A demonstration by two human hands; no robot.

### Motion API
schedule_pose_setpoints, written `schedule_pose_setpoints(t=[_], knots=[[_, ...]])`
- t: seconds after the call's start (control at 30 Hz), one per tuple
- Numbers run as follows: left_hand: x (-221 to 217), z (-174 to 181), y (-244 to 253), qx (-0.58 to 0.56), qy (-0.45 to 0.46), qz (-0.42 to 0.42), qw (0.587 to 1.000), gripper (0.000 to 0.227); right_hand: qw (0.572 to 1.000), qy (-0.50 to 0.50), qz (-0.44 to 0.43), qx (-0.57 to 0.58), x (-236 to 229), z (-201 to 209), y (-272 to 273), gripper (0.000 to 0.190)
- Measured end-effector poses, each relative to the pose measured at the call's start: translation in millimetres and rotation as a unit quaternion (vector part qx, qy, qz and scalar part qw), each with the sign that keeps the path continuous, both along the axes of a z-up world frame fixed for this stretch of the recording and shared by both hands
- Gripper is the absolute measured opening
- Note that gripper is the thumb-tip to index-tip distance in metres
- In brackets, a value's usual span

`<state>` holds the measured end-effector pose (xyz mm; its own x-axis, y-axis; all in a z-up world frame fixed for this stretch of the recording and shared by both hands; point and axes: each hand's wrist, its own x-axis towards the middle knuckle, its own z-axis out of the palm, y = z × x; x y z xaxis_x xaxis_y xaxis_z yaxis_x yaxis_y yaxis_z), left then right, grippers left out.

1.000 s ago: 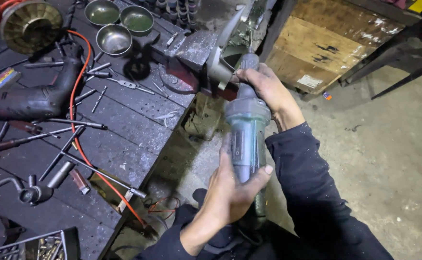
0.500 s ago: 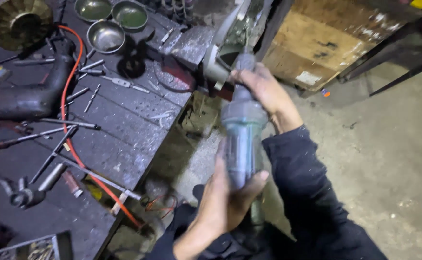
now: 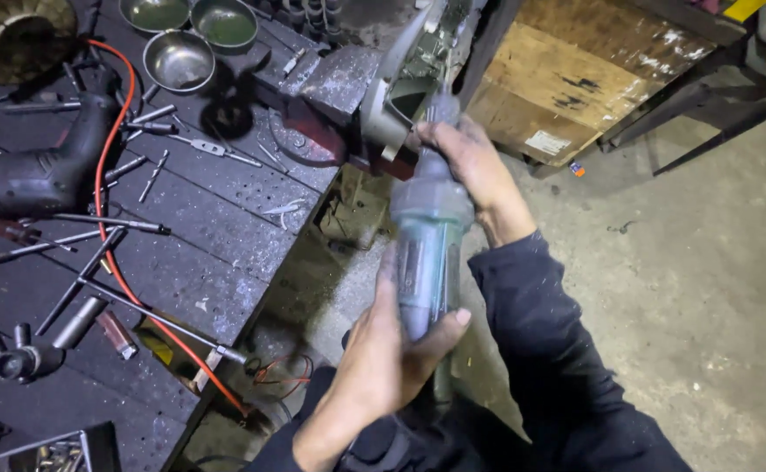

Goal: The person uses a rotary tool to grind a metal part clamped in a vise, then moves to a metal lathe to adjust the chuck and tool post. The person operates the lathe controls to position the cutting tool against the workpiece.

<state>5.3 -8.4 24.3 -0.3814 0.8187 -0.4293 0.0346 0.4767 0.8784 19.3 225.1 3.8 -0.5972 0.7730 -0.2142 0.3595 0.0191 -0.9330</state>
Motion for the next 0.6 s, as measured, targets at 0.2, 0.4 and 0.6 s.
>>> schedule_pose_setpoints(t=[0.2, 0.4, 0.6], knots=[[-8, -28, -27, -0.063, 0.006, -0.025, 0.998, 0.109, 0.998, -0.046, -0.006, -0.038, 8, -15, -45, 0.083], [-12, -59, -54, -0.048, -0.012, 0.024, 0.998, 0.103, 0.971, 0.164, -0.048, -0.166, 3, -38, -79, 0.036], [-17, -92, -94, 0.044, 0.004, 0.059, 0.997, 0.106, 0.940, 0.240, -0.031, -0.241, -4, -62, -114, 0.031]])
